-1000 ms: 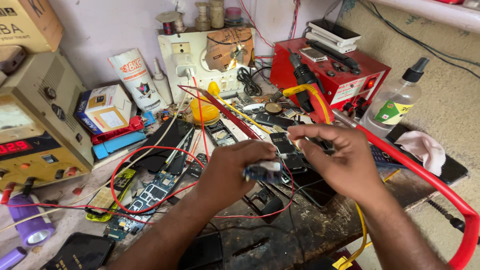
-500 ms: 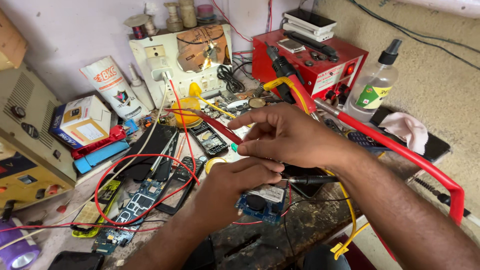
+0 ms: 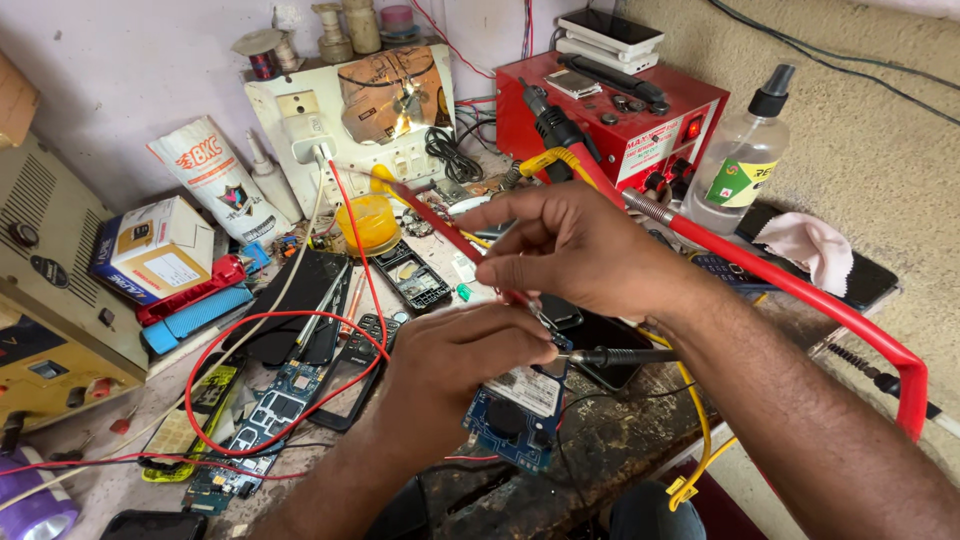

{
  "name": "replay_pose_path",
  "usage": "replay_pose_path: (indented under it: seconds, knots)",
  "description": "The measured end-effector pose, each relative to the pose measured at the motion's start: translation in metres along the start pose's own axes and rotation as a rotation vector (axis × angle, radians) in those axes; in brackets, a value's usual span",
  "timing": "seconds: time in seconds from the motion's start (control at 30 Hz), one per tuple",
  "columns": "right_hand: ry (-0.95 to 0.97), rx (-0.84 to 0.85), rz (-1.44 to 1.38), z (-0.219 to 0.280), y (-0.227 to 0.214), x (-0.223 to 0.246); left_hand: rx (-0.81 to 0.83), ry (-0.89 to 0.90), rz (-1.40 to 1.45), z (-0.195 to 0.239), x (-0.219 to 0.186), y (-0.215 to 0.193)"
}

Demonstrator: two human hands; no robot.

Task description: The person disassembles a mobile phone, removes the battery, and uses multimeter probes to test points on the motherboard. The person then reassembles the phone components.

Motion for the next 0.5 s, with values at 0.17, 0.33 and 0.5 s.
replay_pose_path:
  seconds: [0.17,0.33,0.5]
  knots:
    - [-0.032,-0.112,-0.032,0.000,-0.010,0.002,-0.083,0.023,-0.065,-0.002,0.001,-0.004]
    - [0.038,-0.088,-0.087,0.001,-0.006,-0.007,-0.108,0.040,-0.158,0.001,0.002,-0.007]
    - [0.032,-0.025,-0.165,-0.002,0.001,-0.016,-0.038,-0.008,-0.154,0.002,0.010,-0.007]
Point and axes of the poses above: each hand's wrist, its own z-axis away from the middle knuckle, its own y-axis out of the palm, x = y × z, the point moved 5 cm from there along -z, towards the middle knuckle, and after that the axes turned 9 degrees about z, right-handed, at the moved point
